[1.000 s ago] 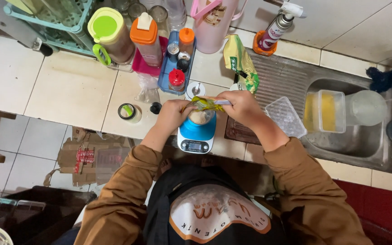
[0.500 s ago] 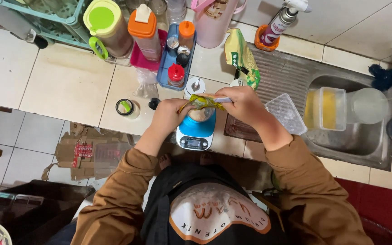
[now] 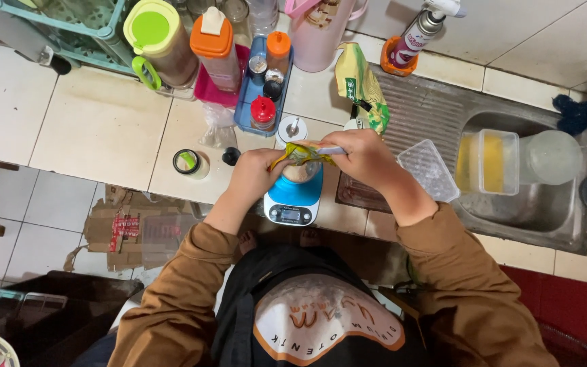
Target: The person retrieves a packet of powder from a storage container and places it on the counter. They then use a scoop to transfer white powder from a jar into a blender jar placed on a digital scale. The person adds more powder from a yellow packet into the blender jar while monitoring the scale.
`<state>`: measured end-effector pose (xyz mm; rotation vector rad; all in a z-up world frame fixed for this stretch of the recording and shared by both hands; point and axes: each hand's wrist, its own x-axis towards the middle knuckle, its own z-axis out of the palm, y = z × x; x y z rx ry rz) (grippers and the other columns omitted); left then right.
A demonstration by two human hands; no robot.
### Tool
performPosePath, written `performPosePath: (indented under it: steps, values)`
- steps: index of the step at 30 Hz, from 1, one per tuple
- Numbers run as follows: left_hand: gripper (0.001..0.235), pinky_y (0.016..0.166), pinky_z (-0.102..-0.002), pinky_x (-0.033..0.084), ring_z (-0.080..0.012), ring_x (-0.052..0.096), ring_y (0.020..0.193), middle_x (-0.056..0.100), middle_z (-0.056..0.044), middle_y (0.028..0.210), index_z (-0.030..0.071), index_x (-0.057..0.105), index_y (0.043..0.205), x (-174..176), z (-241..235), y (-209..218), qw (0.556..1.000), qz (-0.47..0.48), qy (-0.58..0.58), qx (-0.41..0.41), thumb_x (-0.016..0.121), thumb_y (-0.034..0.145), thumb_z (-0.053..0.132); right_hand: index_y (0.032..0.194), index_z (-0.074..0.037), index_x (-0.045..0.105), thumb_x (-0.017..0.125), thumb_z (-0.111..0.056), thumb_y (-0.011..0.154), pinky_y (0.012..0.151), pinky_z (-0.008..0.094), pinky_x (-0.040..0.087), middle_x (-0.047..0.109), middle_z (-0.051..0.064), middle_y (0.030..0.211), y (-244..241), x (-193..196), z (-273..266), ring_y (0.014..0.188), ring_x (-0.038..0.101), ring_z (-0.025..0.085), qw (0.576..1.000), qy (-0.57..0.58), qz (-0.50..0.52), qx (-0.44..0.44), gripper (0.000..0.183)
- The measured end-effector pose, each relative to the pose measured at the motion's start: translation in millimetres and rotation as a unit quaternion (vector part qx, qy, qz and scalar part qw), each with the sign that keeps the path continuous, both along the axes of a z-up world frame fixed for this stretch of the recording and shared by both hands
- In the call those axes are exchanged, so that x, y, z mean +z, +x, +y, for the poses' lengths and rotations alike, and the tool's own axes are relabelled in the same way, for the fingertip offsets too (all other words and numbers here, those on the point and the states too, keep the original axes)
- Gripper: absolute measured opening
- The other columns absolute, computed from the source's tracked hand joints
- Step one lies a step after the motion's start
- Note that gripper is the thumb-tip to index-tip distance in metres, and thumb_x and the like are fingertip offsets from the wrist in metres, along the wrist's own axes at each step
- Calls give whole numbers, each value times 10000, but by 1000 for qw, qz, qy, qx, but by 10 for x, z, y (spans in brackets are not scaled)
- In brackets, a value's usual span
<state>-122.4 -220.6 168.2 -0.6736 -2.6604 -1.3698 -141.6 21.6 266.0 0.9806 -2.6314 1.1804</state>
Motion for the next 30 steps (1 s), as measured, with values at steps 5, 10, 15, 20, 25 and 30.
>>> performPosePath:
  steps: [5, 10, 15, 20, 25, 30]
  values:
    - [122, 763, -426, 604, -371, 742, 841, 772, -173, 925, 21, 781, 1010, -11, 7, 0, 1000, -3, -3, 2, 725, 930, 95, 922, -109, 728, 582, 29, 905, 570, 413, 553, 695, 115, 702, 7, 35, -21, 630, 674, 347, 1000, 1, 6, 0, 202]
    - [135, 783, -417, 603, -364, 744, 860, 772, -179, 937, 11, 780, 1023, 16, 15, 7, 1000, 1, -14, 1, 736, 922, 88, 931, -119, 730, 590, 4, 930, 582, 397, 557, 703, 98, 711, 9, 5, -11, 646, 681, 333, 1000, 1, 0, 0, 187]
    - [147, 795, -417, 602, -365, 745, 873, 771, -185, 953, 8, 778, 1036, 12, 21, 3, 1000, -4, -13, 1, 739, 919, 88, 936, -107, 728, 601, 4, 936, 582, 405, 560, 711, 102, 724, -3, -42, -4, 656, 685, 340, 1000, -7, -1, 1, 168]
    - [168, 808, -425, 601, -377, 742, 890, 767, -199, 969, -10, 771, 1054, 84, 20, 17, 1000, -4, -23, -2, 742, 911, 71, 940, -121, 734, 604, -1, 934, 604, 397, 566, 714, 87, 730, -23, -118, 14, 671, 692, 327, 1000, -7, -8, -1, 178]
    - [169, 807, -413, 603, -364, 743, 889, 770, -183, 970, 1, 776, 1054, 24, 27, 5, 1000, -3, -26, 2, 753, 896, 56, 938, -109, 734, 613, -2, 939, 598, 397, 567, 715, 92, 729, -15, -89, -15, 661, 689, 328, 1000, 0, -4, -2, 162]
    - [176, 808, -399, 604, -348, 745, 897, 774, -164, 977, 26, 781, 1062, -75, 20, -25, 1000, -3, -29, -1, 756, 891, 58, 943, -107, 732, 639, -11, 930, 611, 403, 574, 719, 96, 740, -21, -131, -16, 672, 693, 327, 1000, 4, -3, -7, 135]
